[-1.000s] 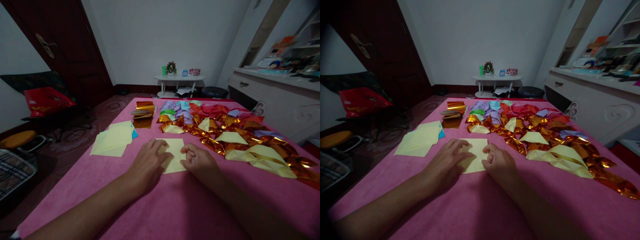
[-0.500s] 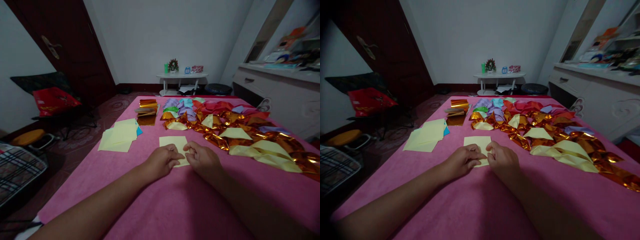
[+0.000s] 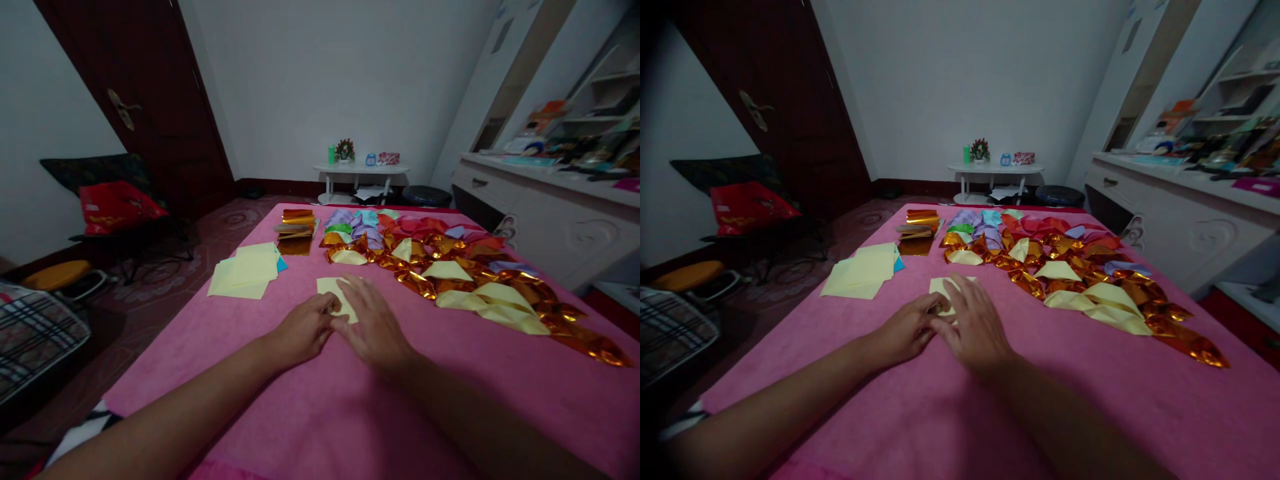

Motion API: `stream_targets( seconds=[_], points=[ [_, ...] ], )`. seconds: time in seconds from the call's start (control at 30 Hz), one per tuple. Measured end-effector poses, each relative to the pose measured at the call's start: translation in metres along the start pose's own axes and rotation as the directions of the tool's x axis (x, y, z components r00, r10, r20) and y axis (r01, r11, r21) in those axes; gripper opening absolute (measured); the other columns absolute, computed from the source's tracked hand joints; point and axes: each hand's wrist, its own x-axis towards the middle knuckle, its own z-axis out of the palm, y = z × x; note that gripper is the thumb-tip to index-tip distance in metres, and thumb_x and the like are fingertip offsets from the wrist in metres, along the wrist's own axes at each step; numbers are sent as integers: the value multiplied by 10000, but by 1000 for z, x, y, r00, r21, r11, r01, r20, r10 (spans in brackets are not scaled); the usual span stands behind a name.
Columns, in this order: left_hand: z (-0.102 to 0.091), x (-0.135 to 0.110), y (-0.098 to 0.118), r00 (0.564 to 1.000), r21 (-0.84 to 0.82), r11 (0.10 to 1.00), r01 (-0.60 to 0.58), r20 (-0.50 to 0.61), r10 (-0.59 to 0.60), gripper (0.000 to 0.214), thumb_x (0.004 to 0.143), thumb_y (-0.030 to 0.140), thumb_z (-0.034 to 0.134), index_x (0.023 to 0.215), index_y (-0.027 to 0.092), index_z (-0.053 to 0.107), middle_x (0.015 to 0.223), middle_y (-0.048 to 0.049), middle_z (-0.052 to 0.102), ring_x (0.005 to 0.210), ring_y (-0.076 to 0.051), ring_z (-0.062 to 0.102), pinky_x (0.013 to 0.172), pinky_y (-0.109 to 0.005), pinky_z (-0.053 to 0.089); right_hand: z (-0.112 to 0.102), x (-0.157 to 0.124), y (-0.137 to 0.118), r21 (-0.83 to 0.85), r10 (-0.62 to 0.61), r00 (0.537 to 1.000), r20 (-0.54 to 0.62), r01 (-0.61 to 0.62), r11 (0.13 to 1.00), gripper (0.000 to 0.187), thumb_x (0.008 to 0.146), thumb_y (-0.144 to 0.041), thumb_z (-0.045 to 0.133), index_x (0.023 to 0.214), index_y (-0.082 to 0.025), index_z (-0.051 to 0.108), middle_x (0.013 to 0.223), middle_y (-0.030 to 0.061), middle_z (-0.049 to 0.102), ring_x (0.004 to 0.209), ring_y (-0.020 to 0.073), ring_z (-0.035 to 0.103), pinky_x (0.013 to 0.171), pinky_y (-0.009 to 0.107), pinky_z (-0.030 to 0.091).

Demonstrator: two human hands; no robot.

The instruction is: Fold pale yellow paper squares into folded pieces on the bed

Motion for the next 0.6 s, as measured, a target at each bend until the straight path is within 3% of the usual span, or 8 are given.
stream_targets(
  seconds=[0.07, 0.1, 0.2, 0.3, 0.43, 0.5, 0.6],
  points=[
    [4, 0, -4, 1000, 1, 1000, -15, 20, 15, 190, 816, 155, 523, 899, 140, 694, 990, -101, 578, 926, -212, 511, 809, -314, 434, 10, -3, -19, 133, -47, 988, 147, 28, 991, 844, 836, -481, 528, 1482, -128, 114, 1533, 149, 174, 1412, 258, 135, 1106, 432, 244],
    [5, 0, -6, 1000, 5, 1000, -11, 6, 11, 200, 804, 147, 527, 913, 118, 692, 987, -111, 583, 928, -220, 513, 819, -326, 437, 15, -4, -28, 167, -15, 981, 193, -18, 986, 925, 827, -519, 527, 1489, -123, 16, 1550, 149, 97, 1425, 253, 57, 1120, 445, 218],
    [5, -2, -6, 999, -3, 999, -46, -6, 46, 220, 832, 183, 516, 929, 110, 699, 1018, -127, 579, 962, -225, 507, 845, -338, 435, 24, -7, -40, 175, 102, 962, 254, -150, 973, 953, 845, -563, 463, 1479, -117, -92, 1556, 151, -5, 1425, 236, -36, 1133, 457, 180],
    [1, -5, 1, 997, 30, 997, -72, -17, 73, 226, 870, 220, 493, 880, 140, 704, 996, -112, 569, 956, -207, 499, 845, -329, 428, 18, -15, -32, 92, 134, 943, 303, -169, 981, 941, 849, -611, 410, 1481, -63, -20, 1544, 185, 23, 1424, 247, 23, 1137, 442, 172],
    [-8, -10, 12, 998, 138, 989, -56, -19, 59, 260, 908, 239, 439, 973, 156, 676, 998, -98, 563, 916, -178, 509, 817, -303, 421, -4, -32, -7, -107, 118, 920, 373, -84, 991, 882, 842, -663, 359, 1458, -45, 226, 1529, 188, 140, 1417, 275, 107, 1142, 447, 145],
    [-14, -8, 19, 999, 222, 974, -38, 17, 35, 264, 910, 266, 439, 975, 164, 673, 1006, -95, 579, 911, -184, 522, 808, -314, 414, -14, -40, 5, -184, 142, 922, 361, -79, 980, 860, 852, -652, 350, 1454, -48, 243, 1522, 192, 167, 1410, 281, 149, 1137, 455, 160],
    [-16, 4, 37, 997, 353, 935, 37, 47, -58, 313, 877, 372, 492, 814, 134, 684, 902, -125, 614, 924, -246, 534, 832, -386, 398, -19, -48, 13, -235, 151, 926, 347, -70, 969, 783, 883, -584, 347, 1461, -69, 229, 1520, 184, 186, 1405, 279, 172, 1126, 482, 177]
  ],
)
